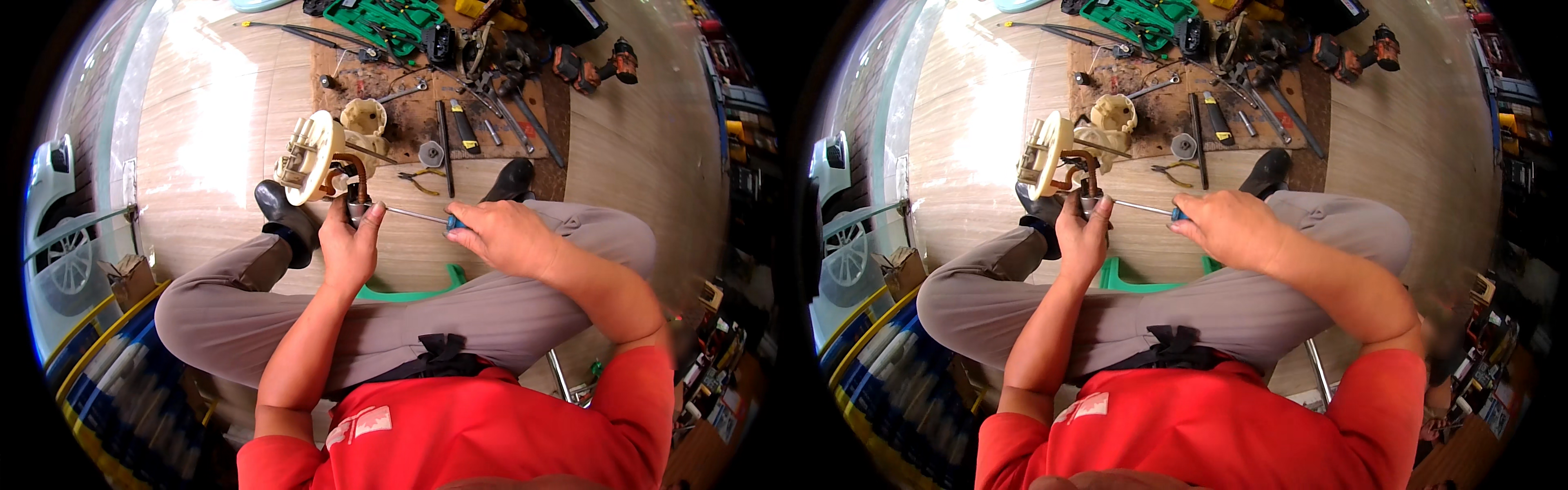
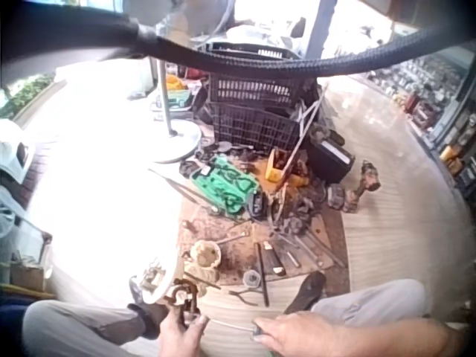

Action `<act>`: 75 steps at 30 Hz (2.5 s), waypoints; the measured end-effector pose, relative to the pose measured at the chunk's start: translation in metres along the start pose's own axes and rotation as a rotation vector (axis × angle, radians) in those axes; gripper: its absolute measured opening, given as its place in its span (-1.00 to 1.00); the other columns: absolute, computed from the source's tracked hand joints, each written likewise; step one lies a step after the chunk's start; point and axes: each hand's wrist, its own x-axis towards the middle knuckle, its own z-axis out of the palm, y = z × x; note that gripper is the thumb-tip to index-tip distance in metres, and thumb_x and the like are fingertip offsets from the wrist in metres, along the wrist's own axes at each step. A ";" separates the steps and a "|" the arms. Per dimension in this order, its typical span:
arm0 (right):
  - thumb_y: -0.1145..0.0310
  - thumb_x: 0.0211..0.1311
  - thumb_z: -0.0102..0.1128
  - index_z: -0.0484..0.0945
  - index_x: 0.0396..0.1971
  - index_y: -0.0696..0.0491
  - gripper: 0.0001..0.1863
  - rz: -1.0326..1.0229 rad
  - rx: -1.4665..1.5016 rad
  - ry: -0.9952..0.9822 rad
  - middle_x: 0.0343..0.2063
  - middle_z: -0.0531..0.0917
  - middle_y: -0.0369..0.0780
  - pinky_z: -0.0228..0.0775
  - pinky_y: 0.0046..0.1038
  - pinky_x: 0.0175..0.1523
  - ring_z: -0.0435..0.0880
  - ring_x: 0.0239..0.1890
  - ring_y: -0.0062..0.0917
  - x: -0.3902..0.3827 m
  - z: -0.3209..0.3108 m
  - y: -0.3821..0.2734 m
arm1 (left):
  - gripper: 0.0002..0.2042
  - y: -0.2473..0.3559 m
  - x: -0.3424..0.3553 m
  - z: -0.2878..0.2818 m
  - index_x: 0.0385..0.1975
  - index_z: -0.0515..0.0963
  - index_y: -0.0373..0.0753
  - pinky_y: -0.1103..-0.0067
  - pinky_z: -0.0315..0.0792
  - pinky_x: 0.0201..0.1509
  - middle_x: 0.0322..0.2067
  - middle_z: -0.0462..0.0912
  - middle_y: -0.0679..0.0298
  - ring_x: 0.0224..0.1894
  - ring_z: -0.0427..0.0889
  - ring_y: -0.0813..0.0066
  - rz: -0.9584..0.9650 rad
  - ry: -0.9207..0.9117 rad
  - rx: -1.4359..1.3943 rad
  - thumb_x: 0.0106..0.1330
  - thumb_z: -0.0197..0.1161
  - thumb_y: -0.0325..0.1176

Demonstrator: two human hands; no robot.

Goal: The person disassembles a fuel pump assembly by using a screwdriver and pliers to separate components, then uses a wire stripper to remove insulation from a wire on the unit.

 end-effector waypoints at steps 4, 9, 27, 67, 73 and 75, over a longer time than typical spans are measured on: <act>0.09 0.36 0.17 0.53 -0.07 0.11 -0.62 -0.005 -0.051 0.062 -0.43 0.68 -0.01 0.53 -0.07 -0.27 0.69 -0.33 -0.03 -0.001 0.007 -0.003 | -0.63 -0.004 0.002 0.001 -0.18 0.49 -0.45 0.53 0.44 -0.28 -0.45 0.57 0.19 -0.42 0.45 0.50 -0.011 0.019 -0.031 0.32 0.39 -0.23; 0.09 0.35 0.19 0.51 -0.03 0.12 -0.59 -0.031 -0.105 0.114 -0.43 0.67 -0.05 0.56 -0.13 -0.29 0.70 -0.36 -0.09 -0.002 0.016 -0.002 | -0.64 0.002 0.003 0.001 -0.20 0.49 -0.38 0.64 0.37 -0.43 -0.48 0.53 0.35 -0.49 0.46 0.66 -0.014 -0.002 -0.039 0.37 0.35 -0.16; 0.19 0.36 0.21 0.62 0.00 0.14 -0.63 -0.014 0.131 -0.196 -0.35 0.69 0.06 0.51 -0.17 -0.14 0.68 -0.27 -0.03 0.015 -0.054 0.006 | -0.64 0.016 0.000 -0.003 -0.07 0.47 -0.45 0.57 0.46 -0.32 -0.49 0.58 0.27 -0.45 0.50 0.57 -0.037 -0.112 -0.103 0.29 0.40 -0.34; 0.27 0.26 0.29 0.54 0.00 0.19 -0.60 -0.025 0.114 0.105 -0.22 0.66 0.05 0.48 -0.15 -0.05 0.63 -0.15 0.01 0.018 -0.042 0.006 | -0.61 0.017 0.010 -0.008 0.11 0.33 -0.27 0.38 0.62 -0.21 -0.07 0.59 -0.03 -0.22 0.69 0.19 -0.264 -0.326 -0.938 0.38 0.24 -0.30; 0.28 0.26 0.30 0.57 -0.02 0.17 -0.63 -0.046 0.147 0.200 -0.28 0.64 0.02 0.48 -0.20 -0.09 0.63 -0.21 -0.02 0.016 -0.048 0.009 | -0.58 0.004 0.023 -0.014 0.16 0.31 -0.20 0.38 0.62 -0.23 -0.05 0.59 -0.09 -0.26 0.70 0.13 -0.295 -0.454 -1.167 0.39 0.25 -0.27; 0.27 0.25 0.30 0.58 -0.03 0.16 -0.64 -0.056 0.147 0.218 -0.29 0.64 0.01 0.48 -0.20 -0.10 0.63 -0.22 -0.03 0.015 -0.046 0.009 | -0.57 0.005 0.025 -0.014 0.15 0.29 -0.20 0.42 0.61 -0.27 -0.08 0.61 -0.06 -0.28 0.71 0.16 -0.317 -0.488 -1.217 0.37 0.28 -0.30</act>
